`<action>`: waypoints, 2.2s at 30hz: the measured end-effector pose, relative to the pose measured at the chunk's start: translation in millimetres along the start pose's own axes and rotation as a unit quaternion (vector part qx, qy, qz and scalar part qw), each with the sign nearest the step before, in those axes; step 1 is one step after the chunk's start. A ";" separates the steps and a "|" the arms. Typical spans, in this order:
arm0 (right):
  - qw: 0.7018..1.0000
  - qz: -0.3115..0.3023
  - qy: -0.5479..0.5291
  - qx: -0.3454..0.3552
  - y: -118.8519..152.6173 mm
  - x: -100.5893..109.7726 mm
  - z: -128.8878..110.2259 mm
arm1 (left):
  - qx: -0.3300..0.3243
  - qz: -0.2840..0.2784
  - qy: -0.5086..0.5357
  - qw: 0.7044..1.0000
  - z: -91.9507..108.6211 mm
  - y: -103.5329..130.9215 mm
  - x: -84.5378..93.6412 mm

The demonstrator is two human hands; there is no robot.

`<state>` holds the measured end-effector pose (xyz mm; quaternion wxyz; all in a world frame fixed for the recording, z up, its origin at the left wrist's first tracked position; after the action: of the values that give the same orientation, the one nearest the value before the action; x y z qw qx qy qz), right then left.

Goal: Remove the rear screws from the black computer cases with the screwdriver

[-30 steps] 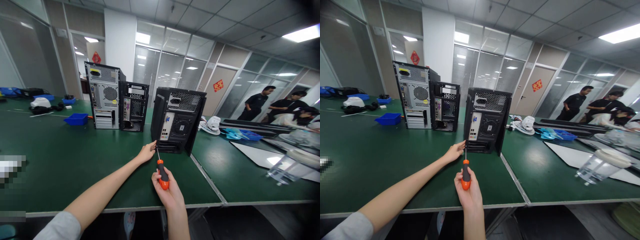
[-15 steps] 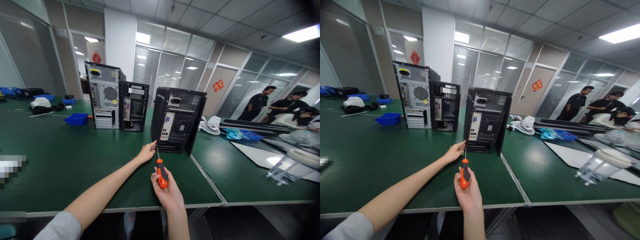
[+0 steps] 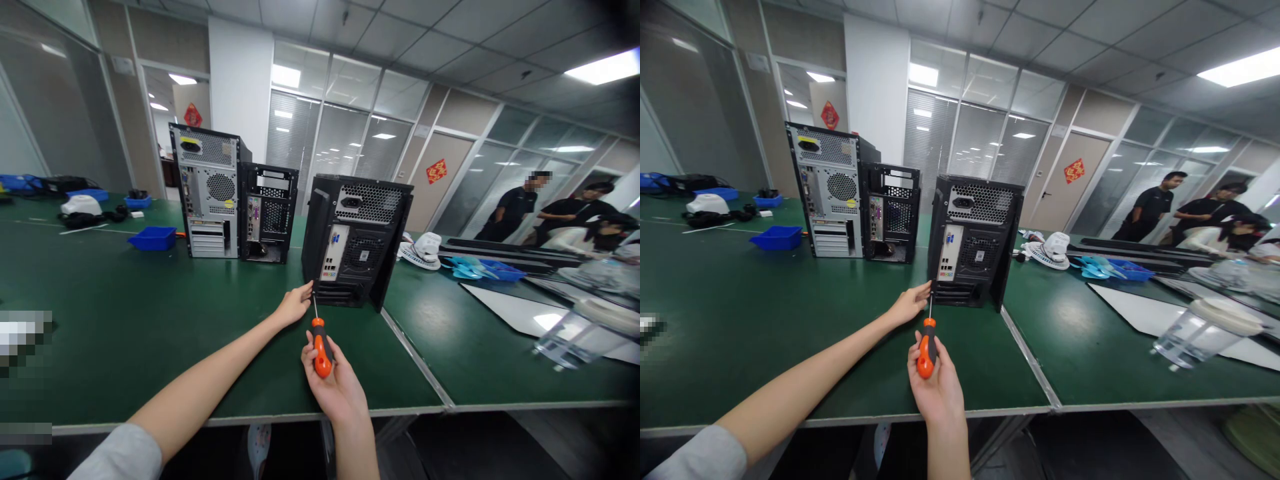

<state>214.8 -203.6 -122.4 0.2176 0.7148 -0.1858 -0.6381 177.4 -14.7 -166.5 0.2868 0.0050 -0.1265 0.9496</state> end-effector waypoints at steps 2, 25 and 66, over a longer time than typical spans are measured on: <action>1.000 -0.003 -0.002 -0.001 -0.3 0.5 -0.5 | -0.001 0.000 -0.003 1.000 -0.6 -0.3 0.0; 1.000 -0.002 -0.016 -0.002 -10.5 12.8 -10.1 | -0.002 0.003 0.002 1.000 -5.0 -2.0 0.8; 0.999 -0.015 0.039 -0.029 0.0 8.6 -7.3 | -0.006 0.003 -0.011 1.000 0.0 0.2 0.4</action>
<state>223.0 -207.7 -128.8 0.2359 0.7351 -0.1483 -0.6181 177.0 -14.7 -166.5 0.2825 0.0132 -0.1351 0.9496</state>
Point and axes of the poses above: each hand's wrist, its own y-axis away from the middle knuckle, its own x-axis out of the back of the hand, z = x × y, the point moved 2 cm from there along -y, towards the middle knuckle
